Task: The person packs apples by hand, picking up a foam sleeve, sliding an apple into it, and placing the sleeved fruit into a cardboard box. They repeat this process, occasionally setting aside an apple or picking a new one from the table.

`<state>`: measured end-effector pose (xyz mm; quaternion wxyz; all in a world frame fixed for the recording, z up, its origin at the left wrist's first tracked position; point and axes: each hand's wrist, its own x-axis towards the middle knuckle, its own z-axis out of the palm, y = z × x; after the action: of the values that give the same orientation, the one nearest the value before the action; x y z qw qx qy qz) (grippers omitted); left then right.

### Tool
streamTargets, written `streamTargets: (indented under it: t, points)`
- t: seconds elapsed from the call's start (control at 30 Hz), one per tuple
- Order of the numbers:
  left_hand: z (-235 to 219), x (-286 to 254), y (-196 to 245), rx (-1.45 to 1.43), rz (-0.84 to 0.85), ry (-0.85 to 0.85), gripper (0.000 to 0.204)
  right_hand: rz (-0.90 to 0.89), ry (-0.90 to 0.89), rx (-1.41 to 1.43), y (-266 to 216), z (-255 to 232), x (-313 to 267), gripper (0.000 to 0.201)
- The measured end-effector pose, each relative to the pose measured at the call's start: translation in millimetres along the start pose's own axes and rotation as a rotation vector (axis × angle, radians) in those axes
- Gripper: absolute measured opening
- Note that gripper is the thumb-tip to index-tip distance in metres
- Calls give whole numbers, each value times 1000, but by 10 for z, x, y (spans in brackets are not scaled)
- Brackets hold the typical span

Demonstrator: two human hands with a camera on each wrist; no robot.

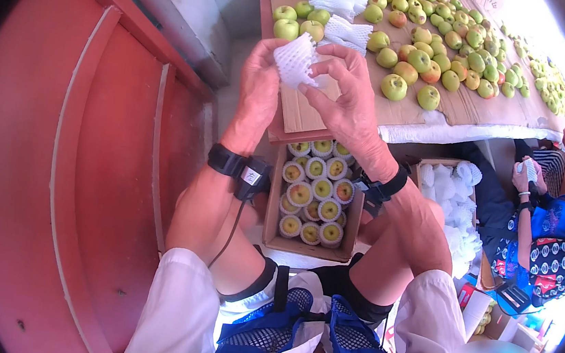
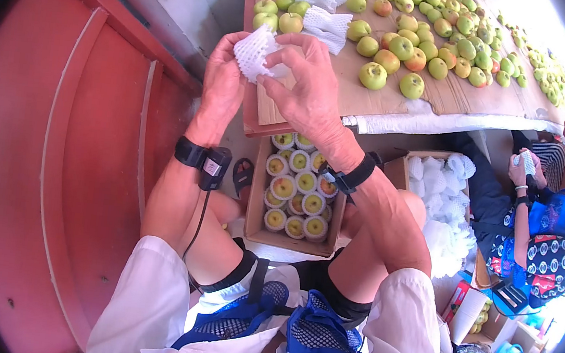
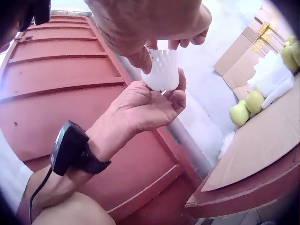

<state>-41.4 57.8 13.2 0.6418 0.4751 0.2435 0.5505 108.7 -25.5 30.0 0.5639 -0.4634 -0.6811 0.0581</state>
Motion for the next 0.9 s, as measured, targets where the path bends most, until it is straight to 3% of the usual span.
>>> streamTargets:
  t: [0.13,0.23,0.33,0.43,0.53,0.67,0.9]
  points:
    - [18,-23,31,59,49,49,23,42,-30,11,117,25,-24,33]
    - [60,-49,75,363,135,34,20,548,-96,337,110,2,-17,40]
    - [103,-67,55,487,190,7,18,766,-180,667,150,-44,-1,45]
    - [193,-126,93,688,172,36,16,832,-212,834,253,-25,0,38]
    - [174,-118,70,772,292,70,18,913,-78,906,250,-61,32,33]
    - [152,-107,95,839,363,77,20,927,-54,894,334,-97,36,28]
    - [154,-137,79,839,277,54,18,888,-49,980,386,-100,77,22]
